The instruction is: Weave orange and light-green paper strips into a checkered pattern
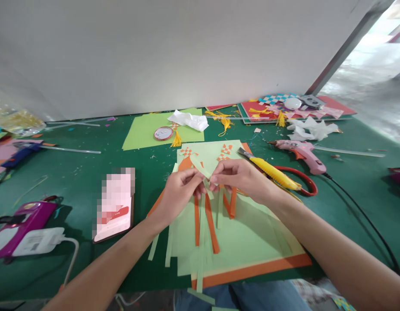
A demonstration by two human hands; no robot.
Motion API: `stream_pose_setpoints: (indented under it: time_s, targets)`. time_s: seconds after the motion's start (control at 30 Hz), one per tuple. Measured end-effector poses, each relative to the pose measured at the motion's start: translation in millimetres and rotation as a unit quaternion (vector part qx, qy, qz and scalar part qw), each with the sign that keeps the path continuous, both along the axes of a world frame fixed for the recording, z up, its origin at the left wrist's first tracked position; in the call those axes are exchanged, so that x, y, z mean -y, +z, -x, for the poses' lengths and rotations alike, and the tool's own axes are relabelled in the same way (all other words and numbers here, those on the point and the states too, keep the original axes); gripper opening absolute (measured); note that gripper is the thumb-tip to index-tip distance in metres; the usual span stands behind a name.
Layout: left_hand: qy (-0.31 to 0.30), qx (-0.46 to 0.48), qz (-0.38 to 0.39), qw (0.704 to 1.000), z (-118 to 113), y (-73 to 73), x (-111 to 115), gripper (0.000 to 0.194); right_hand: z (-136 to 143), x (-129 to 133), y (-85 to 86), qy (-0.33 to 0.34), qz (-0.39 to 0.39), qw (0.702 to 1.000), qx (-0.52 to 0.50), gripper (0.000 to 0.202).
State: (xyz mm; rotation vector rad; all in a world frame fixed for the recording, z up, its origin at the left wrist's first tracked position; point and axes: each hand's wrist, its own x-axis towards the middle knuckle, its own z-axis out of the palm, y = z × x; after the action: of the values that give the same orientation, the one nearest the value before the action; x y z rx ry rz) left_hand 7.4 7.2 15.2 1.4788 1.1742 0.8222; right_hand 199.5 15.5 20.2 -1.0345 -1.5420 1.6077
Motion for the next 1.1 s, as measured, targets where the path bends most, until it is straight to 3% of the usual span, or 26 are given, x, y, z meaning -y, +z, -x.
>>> stream_pose_setpoints:
  time_s: [0.13, 0.53, 0.73, 0.9, 1.0, 1.1]
  targets:
    - [0.006, 0.008, 0.005, 1.000, 1, -1.6, 0, 0.025, 1, -1, -3.2, -0.024, -0.052, 0.997, 0.060, 0.021]
    - [0.009, 0.071, 0.022, 0.997, 1, -3.6, -2, 0.024, 8, 0, -7.5, -0.015, 0.022, 0.999, 0.043, 0.026]
    - [0.024, 0.097, 0.051, 0.994, 1, -2.5, -4, 0.023, 6, -1, -11.1, 0.009, -0.004, 0.997, 0.078, 0.025]
    - [0.023, 0.109, 0.047, 0.993, 1, -1.3, -3, 0.024, 3, -1, -7.4, -0.009, -0.067, 0.992, 0.104, 0.022]
    - [0.062, 0.106, -0.021, 0.992, 0, -4.3, -2, 0.019, 2, -1, -4.7, -0.030, -0.083, 0.985, 0.146, 0.021]
    - [0.122, 0.038, -0.186, 0.974, 0, -7.4, -2, 0.033, 1, 0, -6.8, -0.069, -0.151, 0.957, 0.237, 0.016]
